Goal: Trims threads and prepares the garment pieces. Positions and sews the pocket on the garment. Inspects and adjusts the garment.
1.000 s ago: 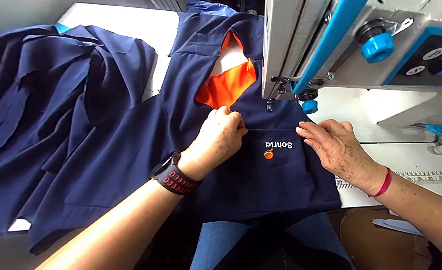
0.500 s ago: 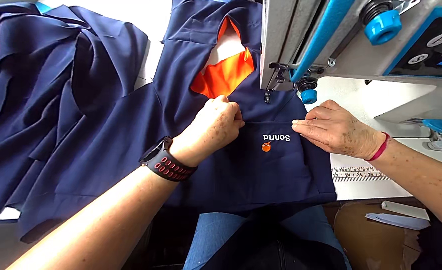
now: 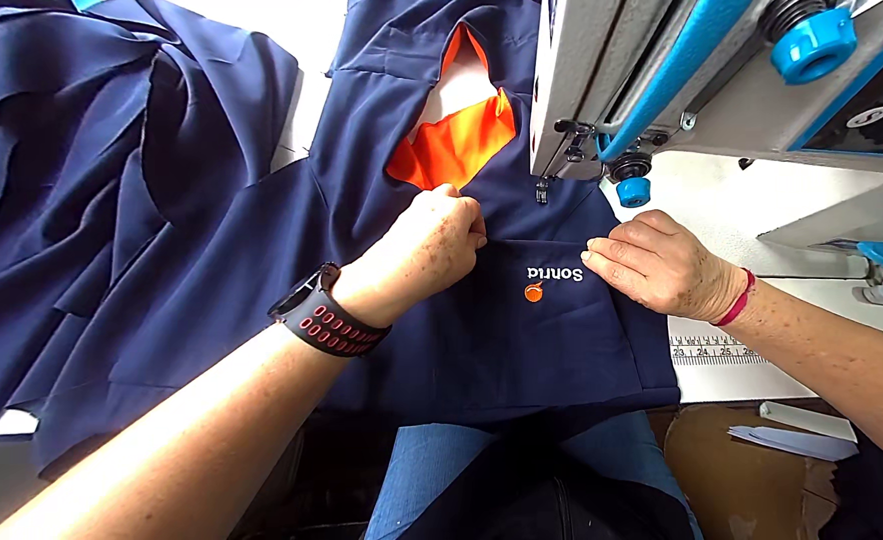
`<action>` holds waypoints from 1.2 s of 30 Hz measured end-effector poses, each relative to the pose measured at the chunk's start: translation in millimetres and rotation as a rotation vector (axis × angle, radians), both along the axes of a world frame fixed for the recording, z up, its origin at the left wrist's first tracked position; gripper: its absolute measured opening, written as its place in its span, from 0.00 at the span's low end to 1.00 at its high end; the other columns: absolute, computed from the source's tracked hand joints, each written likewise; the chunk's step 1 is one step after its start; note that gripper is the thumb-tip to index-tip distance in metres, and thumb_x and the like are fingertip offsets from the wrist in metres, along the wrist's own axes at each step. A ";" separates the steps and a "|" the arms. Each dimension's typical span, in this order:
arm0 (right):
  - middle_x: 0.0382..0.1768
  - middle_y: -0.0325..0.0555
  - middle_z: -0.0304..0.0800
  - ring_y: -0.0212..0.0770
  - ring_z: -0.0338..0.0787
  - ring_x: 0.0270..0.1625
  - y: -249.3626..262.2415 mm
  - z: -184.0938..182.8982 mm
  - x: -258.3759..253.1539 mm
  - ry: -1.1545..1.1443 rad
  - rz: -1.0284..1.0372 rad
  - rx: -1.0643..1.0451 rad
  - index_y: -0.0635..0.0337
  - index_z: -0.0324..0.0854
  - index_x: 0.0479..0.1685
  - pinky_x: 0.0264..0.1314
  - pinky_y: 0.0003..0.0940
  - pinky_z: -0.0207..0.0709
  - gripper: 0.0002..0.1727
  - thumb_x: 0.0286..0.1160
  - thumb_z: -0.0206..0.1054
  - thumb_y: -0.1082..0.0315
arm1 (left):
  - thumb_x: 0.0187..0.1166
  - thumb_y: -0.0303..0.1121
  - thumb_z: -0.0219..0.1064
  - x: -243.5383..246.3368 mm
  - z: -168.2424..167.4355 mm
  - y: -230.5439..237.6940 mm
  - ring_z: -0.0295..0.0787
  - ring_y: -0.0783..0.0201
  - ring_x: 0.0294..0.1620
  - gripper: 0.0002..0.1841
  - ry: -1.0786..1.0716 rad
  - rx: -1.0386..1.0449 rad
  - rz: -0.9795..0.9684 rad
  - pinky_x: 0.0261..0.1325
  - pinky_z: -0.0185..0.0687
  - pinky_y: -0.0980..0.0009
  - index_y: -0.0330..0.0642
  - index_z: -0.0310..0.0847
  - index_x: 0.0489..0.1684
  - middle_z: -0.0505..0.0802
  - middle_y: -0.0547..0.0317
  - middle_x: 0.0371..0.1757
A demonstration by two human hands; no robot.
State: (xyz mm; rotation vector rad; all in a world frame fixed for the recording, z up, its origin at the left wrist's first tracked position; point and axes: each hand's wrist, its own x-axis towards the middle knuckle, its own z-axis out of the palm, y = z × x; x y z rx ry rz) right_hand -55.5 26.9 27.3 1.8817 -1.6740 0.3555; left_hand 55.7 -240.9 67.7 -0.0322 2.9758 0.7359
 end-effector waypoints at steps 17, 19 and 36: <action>0.55 0.54 0.95 0.51 0.89 0.51 14.9 -7.7 22.2 -0.239 -0.177 0.095 0.55 0.95 0.52 0.51 0.46 0.72 0.20 0.75 0.55 0.72 | 0.78 0.33 0.65 14.7 -35.5 72.8 0.88 0.45 0.65 0.13 0.507 0.053 -0.294 0.68 0.83 0.51 0.33 0.87 0.50 0.91 0.42 0.59; 0.61 0.55 0.93 0.52 0.88 0.55 21.5 -6.1 27.2 -0.272 -0.199 0.141 0.51 0.95 0.51 0.52 0.48 0.70 0.21 0.74 0.54 0.70 | 0.78 0.43 0.66 21.6 -50.8 95.2 0.83 0.44 0.74 0.22 0.495 0.032 -0.299 0.78 0.75 0.51 0.31 0.86 0.57 0.89 0.40 0.66; 0.49 0.51 0.97 0.63 0.89 0.63 -20.0 3.3 -38.8 -0.460 -0.319 0.085 0.58 0.94 0.54 0.59 0.65 0.70 0.19 0.75 0.57 0.74 | 0.79 0.71 0.47 38.5 -70.9 101.9 0.67 0.47 0.88 0.43 0.469 -0.197 -0.131 0.86 0.58 0.42 0.48 0.78 0.81 0.77 0.43 0.84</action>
